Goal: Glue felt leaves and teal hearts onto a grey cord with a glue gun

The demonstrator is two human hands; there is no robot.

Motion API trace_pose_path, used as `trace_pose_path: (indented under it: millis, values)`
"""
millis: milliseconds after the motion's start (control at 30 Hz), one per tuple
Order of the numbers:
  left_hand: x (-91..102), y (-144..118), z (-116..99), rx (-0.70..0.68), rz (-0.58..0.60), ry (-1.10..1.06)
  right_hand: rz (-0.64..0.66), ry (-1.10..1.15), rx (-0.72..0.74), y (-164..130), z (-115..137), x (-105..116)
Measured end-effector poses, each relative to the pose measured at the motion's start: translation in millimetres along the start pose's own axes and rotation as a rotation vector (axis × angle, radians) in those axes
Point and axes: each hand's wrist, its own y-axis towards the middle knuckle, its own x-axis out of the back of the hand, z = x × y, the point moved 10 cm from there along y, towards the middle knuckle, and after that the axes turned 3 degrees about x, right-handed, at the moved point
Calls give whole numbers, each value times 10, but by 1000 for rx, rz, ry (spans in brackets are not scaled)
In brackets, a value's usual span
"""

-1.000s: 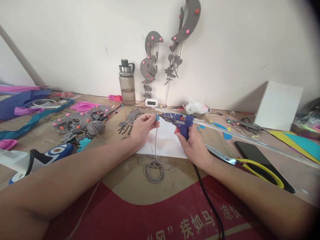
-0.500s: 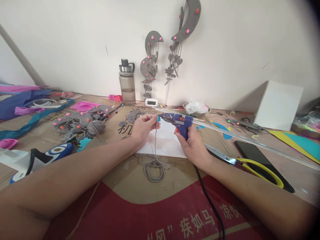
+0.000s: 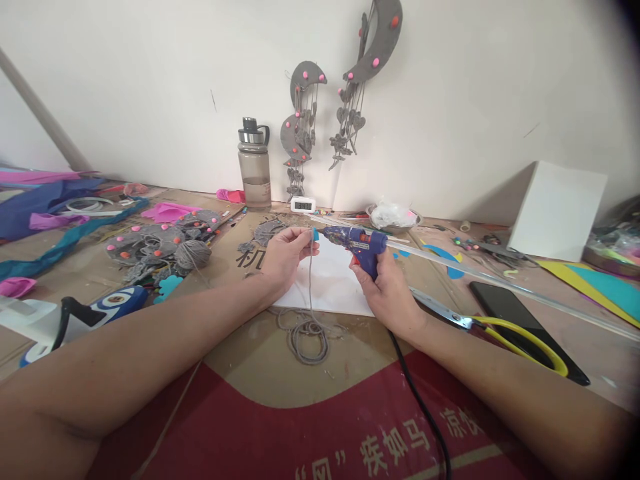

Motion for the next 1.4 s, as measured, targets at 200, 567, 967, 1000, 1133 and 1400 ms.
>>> trace_pose_path:
  millis: [200,567,967,1000,1133,1400]
  values:
    - [-14,-1,26,16,11,17,-6,17,1,4,11,4]
    - [-22,-10,3,11,14,9,3,16,-10,-3,0,-1]
    - [-30,-21,19,26,15,17,-5,1,-16,-11,-12,2]
    - [-27,-20,15,23,12,14,-6,1,-15,-11,-16,3]
    - [-29,-25,-3,15,12,-2,-1,3,-23,-13,-27,1]
    - [-22,-14,-10,13,17,-29,7,13,-20,-22,-25,-4]
